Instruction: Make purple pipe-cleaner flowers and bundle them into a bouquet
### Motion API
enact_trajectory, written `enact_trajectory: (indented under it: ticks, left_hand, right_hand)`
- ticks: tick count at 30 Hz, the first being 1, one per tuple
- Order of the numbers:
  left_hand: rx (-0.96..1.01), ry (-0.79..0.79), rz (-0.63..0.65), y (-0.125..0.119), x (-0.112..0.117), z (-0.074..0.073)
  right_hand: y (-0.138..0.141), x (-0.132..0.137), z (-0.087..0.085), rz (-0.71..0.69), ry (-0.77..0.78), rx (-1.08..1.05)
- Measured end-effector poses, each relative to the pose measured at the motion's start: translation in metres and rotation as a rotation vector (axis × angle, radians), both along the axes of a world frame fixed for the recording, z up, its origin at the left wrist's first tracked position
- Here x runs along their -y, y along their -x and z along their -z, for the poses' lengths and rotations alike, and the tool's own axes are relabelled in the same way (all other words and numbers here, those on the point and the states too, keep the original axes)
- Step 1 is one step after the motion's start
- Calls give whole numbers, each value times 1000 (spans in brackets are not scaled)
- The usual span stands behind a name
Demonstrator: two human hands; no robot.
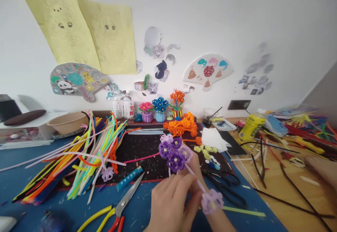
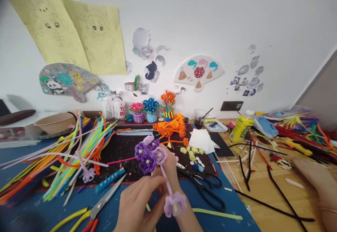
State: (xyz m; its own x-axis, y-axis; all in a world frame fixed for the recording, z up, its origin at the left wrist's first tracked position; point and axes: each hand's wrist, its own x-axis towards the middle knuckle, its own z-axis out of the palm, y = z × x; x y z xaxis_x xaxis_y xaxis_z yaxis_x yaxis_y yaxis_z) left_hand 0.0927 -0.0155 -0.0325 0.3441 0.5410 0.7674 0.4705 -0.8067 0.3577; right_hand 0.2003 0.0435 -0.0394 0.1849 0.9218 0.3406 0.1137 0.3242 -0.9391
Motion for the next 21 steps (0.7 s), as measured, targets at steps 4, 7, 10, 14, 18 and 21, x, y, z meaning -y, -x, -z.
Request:
enact_trajectory:
  ticks: [4, 7, 10, 14, 18, 21]
  left_hand:
    - [-37, -79, -24, 3, 0, -3]
    - [-2, -96, 13, 5, 5, -6]
    - [161, -131, 18, 12, 13, -14]
    - [140, -111, -41, 36, 9, -23]
    - [55, 14, -216, 46, -12, -19]
    - [-34, 63, -177, 37, -24, -11]
  right_hand:
    - [7, 14, -16, -99, -31, -18]
    - [8, 17, -18, -62, -61, 33]
    - [3, 11, -9, -18, -62, 73]
    - [-8, -1, 1, 118, 12, -31]
    - [-10, 0, -2, 83, 68, -208]
    - [-3, 8, -6, -35, 138, -284]
